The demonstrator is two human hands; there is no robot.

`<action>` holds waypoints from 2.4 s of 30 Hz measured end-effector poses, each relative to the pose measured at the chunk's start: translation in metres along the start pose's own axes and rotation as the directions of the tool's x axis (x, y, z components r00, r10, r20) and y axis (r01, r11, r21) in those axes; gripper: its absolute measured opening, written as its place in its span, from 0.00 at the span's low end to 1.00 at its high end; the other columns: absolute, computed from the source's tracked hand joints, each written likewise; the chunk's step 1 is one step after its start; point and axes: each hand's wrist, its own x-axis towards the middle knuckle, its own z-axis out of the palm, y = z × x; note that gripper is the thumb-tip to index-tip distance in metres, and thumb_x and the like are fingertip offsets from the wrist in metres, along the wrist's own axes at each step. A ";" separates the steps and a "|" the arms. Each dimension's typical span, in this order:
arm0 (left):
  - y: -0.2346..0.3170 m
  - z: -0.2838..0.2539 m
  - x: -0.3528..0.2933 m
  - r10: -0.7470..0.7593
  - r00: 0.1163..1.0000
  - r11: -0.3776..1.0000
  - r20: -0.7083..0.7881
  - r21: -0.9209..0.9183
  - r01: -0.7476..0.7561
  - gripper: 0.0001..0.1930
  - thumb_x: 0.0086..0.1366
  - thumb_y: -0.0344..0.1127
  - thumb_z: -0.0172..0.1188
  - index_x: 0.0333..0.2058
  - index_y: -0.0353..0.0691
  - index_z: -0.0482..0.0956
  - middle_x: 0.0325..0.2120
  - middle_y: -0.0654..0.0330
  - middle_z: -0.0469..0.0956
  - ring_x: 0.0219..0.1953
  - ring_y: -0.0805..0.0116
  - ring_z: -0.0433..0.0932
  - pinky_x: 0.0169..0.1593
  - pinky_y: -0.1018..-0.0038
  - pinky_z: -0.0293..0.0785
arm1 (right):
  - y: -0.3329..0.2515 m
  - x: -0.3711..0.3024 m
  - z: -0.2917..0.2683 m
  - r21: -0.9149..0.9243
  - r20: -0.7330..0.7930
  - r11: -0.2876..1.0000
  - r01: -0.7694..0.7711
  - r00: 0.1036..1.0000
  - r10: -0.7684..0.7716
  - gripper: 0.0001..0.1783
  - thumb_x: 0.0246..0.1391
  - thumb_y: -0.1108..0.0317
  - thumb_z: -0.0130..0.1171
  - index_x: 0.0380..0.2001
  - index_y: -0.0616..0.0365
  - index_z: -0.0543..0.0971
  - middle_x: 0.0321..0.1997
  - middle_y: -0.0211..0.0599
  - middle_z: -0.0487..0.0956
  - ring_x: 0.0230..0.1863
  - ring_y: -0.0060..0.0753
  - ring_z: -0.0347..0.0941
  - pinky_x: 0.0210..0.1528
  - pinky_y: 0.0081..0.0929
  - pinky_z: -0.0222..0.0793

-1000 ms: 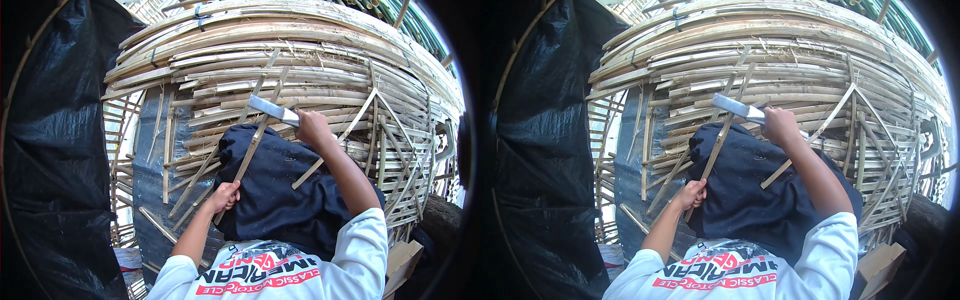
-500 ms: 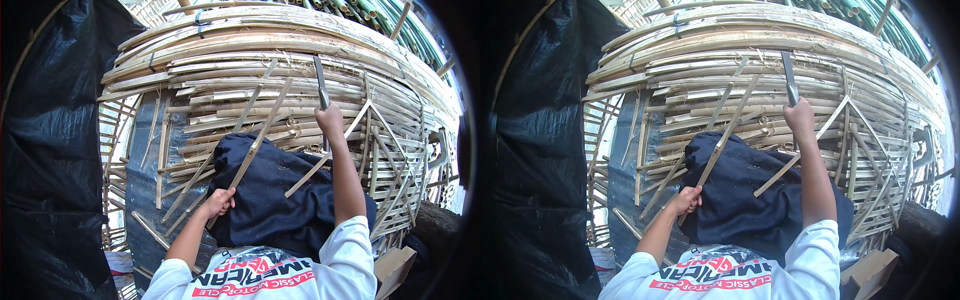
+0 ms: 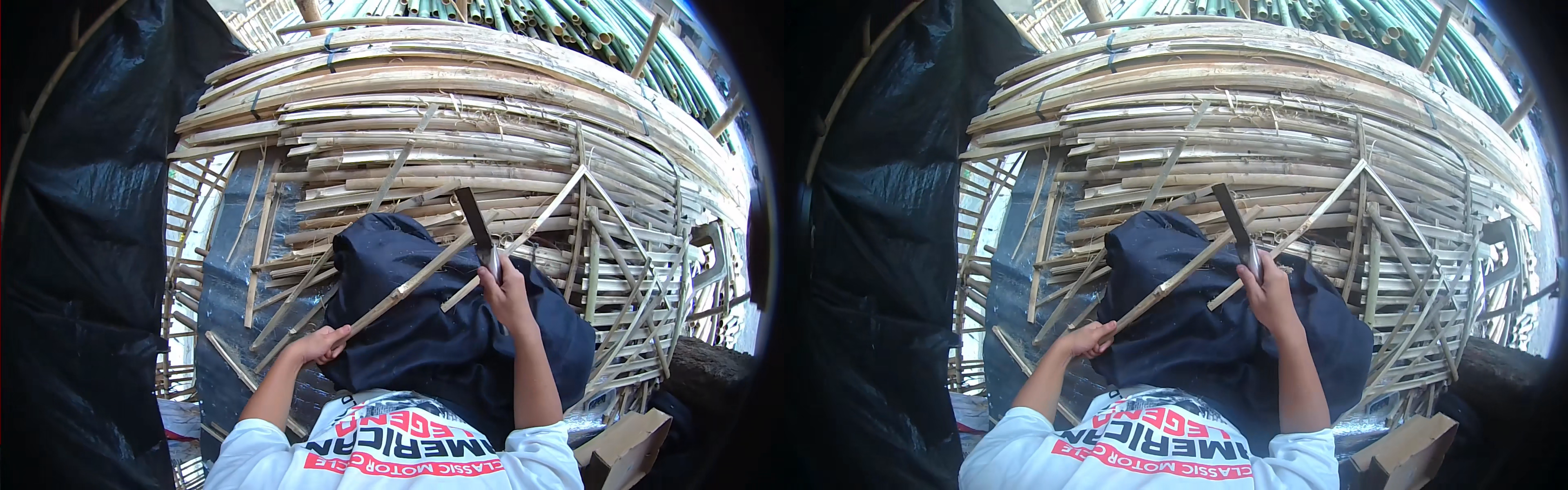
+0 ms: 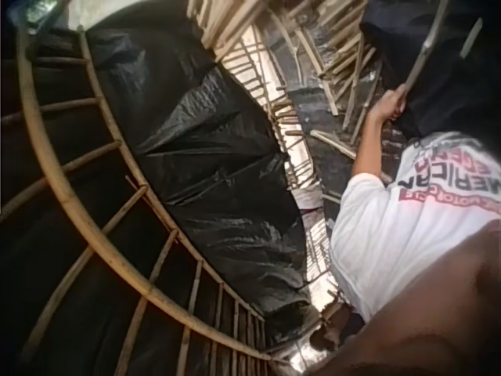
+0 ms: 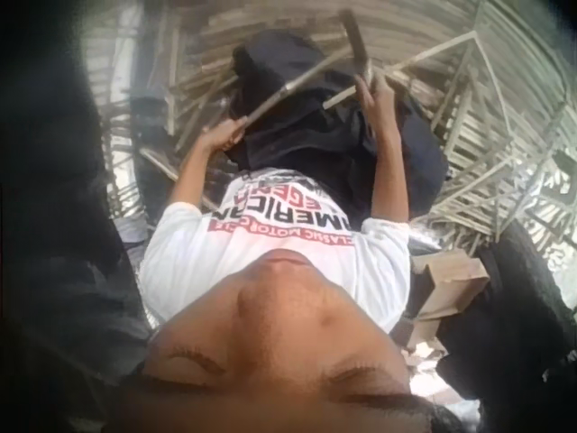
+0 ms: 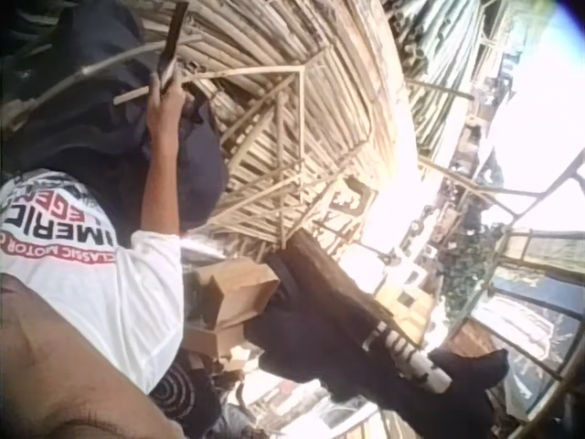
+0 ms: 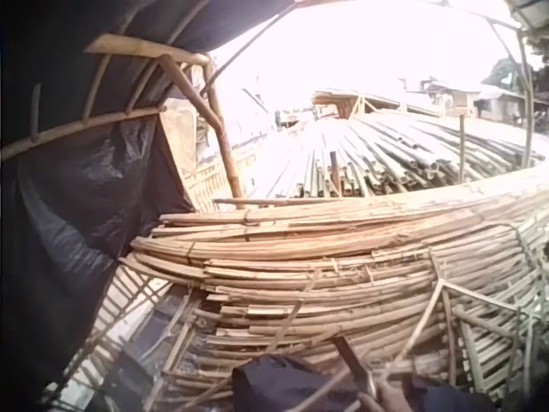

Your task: The person shaves a long thin strip of bamboo using a knife by pulling the blade along its length while holding the strip against their lap.

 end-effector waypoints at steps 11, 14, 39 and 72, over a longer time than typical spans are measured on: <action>-0.020 0.008 0.015 0.015 0.983 0.999 -0.184 0.049 -0.006 0.37 0.61 0.73 0.46 0.12 0.43 0.64 0.07 0.70 0.57 0.09 0.78 0.54 0.15 0.79 0.50 | 0.011 -0.016 -0.001 0.076 0.325 0.960 -0.271 0.917 0.233 0.17 0.64 0.59 0.50 0.29 0.63 0.69 0.15 0.33 0.69 0.16 0.25 0.67 0.22 0.28 0.62; -0.016 0.011 0.022 0.039 0.977 0.999 -0.208 0.032 -0.033 0.37 0.62 0.72 0.47 0.12 0.42 0.64 0.07 0.69 0.57 0.08 0.78 0.53 0.14 0.78 0.49 | 0.035 -0.014 0.008 0.172 0.032 0.965 -0.196 0.981 0.193 0.16 0.64 0.60 0.49 0.31 0.64 0.69 0.16 0.40 0.72 0.18 0.30 0.70 0.23 0.32 0.65; -0.026 0.017 0.023 0.240 0.887 0.945 -0.395 0.305 -0.120 0.44 0.56 0.80 0.44 0.10 0.36 0.71 0.08 0.64 0.67 0.14 0.74 0.67 0.21 0.74 0.63 | 0.026 -0.020 0.007 0.104 0.206 0.977 -0.186 0.965 0.162 0.14 0.61 0.60 0.54 0.35 0.63 0.72 0.15 0.35 0.71 0.18 0.24 0.69 0.24 0.29 0.64; -0.019 0.015 0.026 0.265 0.869 0.912 -0.418 0.402 -0.084 0.49 0.53 0.83 0.38 0.09 0.33 0.71 0.07 0.60 0.68 0.15 0.69 0.70 0.26 0.71 0.68 | 0.019 -0.035 0.025 -0.120 0.295 0.987 -0.109 0.945 0.141 0.16 0.57 0.59 0.59 0.32 0.64 0.72 0.22 0.55 0.77 0.26 0.62 0.76 0.29 0.43 0.70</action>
